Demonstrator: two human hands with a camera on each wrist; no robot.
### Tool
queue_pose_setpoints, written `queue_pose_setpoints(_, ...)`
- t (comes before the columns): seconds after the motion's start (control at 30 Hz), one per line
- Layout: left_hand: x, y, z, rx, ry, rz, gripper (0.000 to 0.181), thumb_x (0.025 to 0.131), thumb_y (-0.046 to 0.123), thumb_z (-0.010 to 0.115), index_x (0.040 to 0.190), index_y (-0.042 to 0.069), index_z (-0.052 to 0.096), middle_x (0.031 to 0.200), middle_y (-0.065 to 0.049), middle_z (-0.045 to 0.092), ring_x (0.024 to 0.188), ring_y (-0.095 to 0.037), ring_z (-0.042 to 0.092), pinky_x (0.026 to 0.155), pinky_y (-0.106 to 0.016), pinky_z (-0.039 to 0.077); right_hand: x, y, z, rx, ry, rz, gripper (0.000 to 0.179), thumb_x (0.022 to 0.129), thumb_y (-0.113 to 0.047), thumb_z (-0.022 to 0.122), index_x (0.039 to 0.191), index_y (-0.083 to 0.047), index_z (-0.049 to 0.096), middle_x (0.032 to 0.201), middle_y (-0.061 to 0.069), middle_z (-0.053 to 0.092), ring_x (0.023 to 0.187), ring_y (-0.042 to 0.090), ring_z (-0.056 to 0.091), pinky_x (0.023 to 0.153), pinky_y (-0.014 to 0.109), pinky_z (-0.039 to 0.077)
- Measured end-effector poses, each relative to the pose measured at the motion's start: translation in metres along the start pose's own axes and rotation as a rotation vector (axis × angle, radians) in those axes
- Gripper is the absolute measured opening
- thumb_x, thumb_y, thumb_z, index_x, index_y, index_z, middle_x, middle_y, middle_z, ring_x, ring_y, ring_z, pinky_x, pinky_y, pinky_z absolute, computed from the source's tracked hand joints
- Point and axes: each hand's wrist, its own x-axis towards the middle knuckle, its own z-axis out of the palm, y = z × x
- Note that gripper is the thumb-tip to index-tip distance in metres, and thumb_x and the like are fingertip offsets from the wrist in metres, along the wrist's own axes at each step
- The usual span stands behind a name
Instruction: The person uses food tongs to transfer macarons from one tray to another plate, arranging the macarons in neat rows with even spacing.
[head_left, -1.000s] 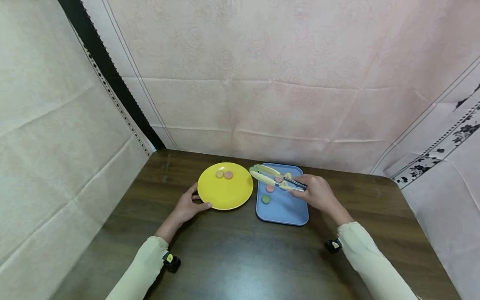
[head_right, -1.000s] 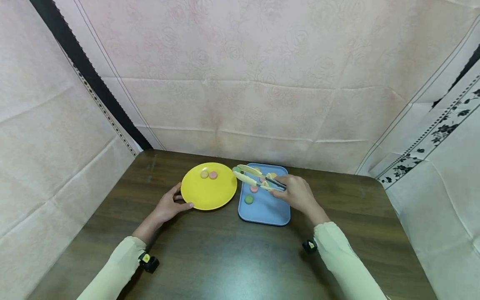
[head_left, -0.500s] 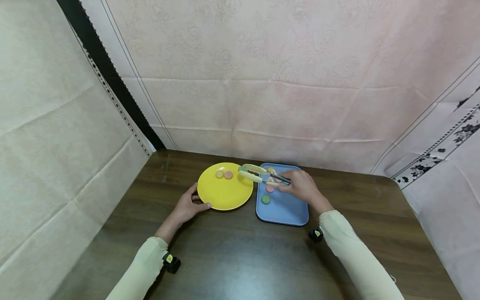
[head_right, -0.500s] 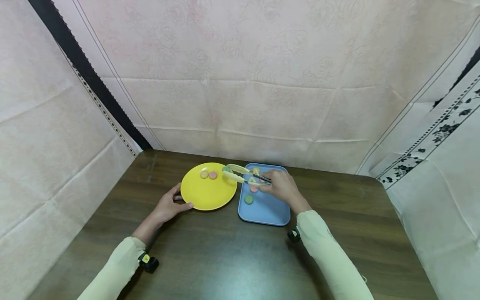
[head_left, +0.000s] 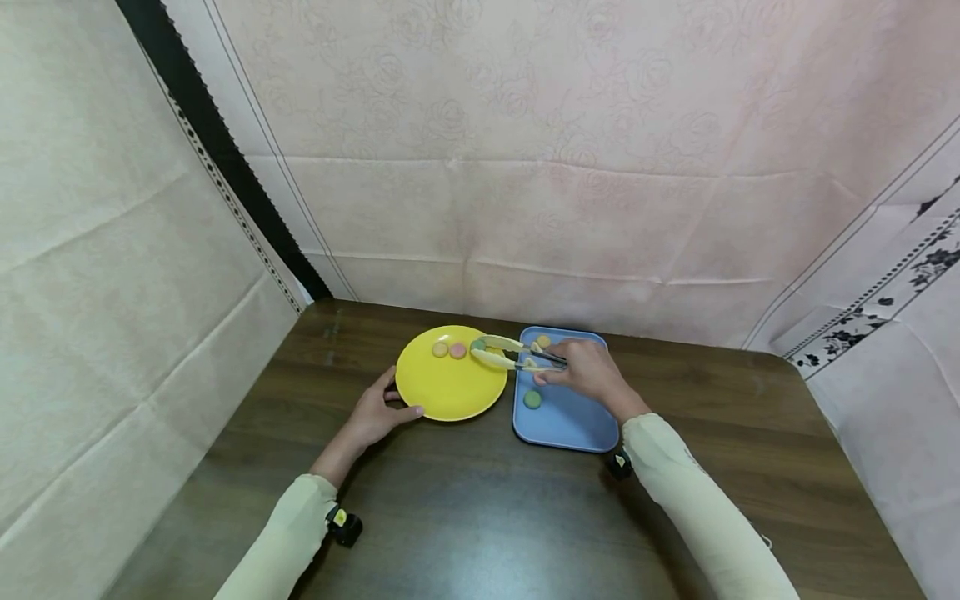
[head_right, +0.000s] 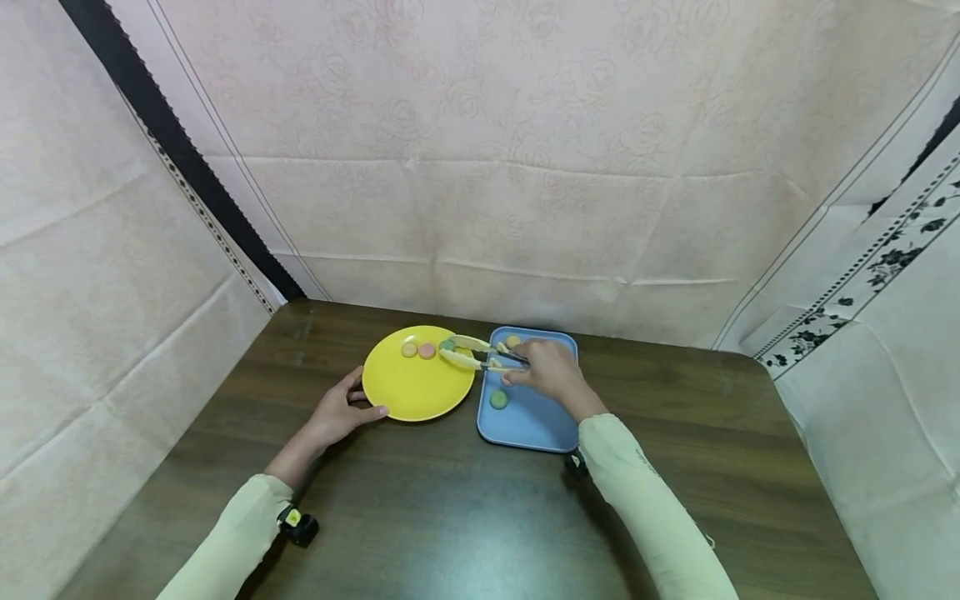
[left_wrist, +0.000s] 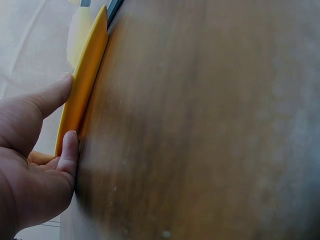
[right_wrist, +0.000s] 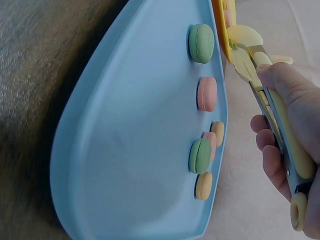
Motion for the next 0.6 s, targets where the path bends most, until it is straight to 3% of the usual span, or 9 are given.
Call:
queue_pose_setpoints(0.2, 0.0, 0.0, 0.001, -0.008, -0.003, 0.012, 0.105, 0.087, 0.024, 0.084, 0.164, 0.005, 0.015, 0.158, -0.018, 0.037, 0.129, -0.034, 0.052, 0.083, -0.033, 0.055, 0.003, -0.002, 0.0, -0.019, -0.024, -0.001, 0.042, 0.084, -0.045, 0.084, 0.108, -0.01, 0.078, 0.072, -0.006, 0.059, 0.065, 0.014, 0.049, 0.059, 0.033, 0.042)
queue_pose_setpoints(0.37, 0.001, -0.002, 0.001, -0.018, -0.008, 0.019, 0.104, 0.087, 0.024, 0.084, 0.164, 0.006, 0.017, 0.158, -0.017, 0.038, 0.128, -0.034, 0.052, 0.081, -0.032, 0.055, 0.002, -0.003, -0.002, -0.016, -0.035, 0.015, 0.043, 0.085, -0.045, 0.083, 0.109, -0.011, 0.078, 0.074, -0.006, 0.061, 0.065, 0.013, 0.049, 0.059, 0.032, 0.042)
queue_pose_setpoints(0.47, 0.001, -0.002, 0.001, -0.017, -0.01, 0.022, 0.104, 0.087, 0.024, 0.084, 0.164, 0.007, 0.017, 0.158, -0.017, 0.038, 0.128, -0.035, 0.052, 0.081, -0.032, 0.055, 0.0, -0.003, -0.004, 0.006, -0.024, 0.028, 0.048, 0.084, -0.047, 0.083, 0.115, -0.01, 0.078, 0.081, -0.002, 0.068, 0.069, 0.015, 0.053, 0.061, 0.034, 0.045)
queue_pose_setpoints(0.6, 0.001, -0.002, 0.0, -0.015, -0.009, 0.017, 0.105, 0.087, 0.024, 0.085, 0.164, 0.005, 0.015, 0.158, -0.018, 0.037, 0.128, -0.035, 0.052, 0.081, -0.031, 0.055, -0.007, -0.002, -0.011, 0.042, 0.029, 0.039, 0.056, 0.082, -0.047, 0.084, 0.123, -0.008, 0.076, 0.106, 0.006, 0.077, 0.089, 0.022, 0.069, 0.074, 0.042, 0.055)
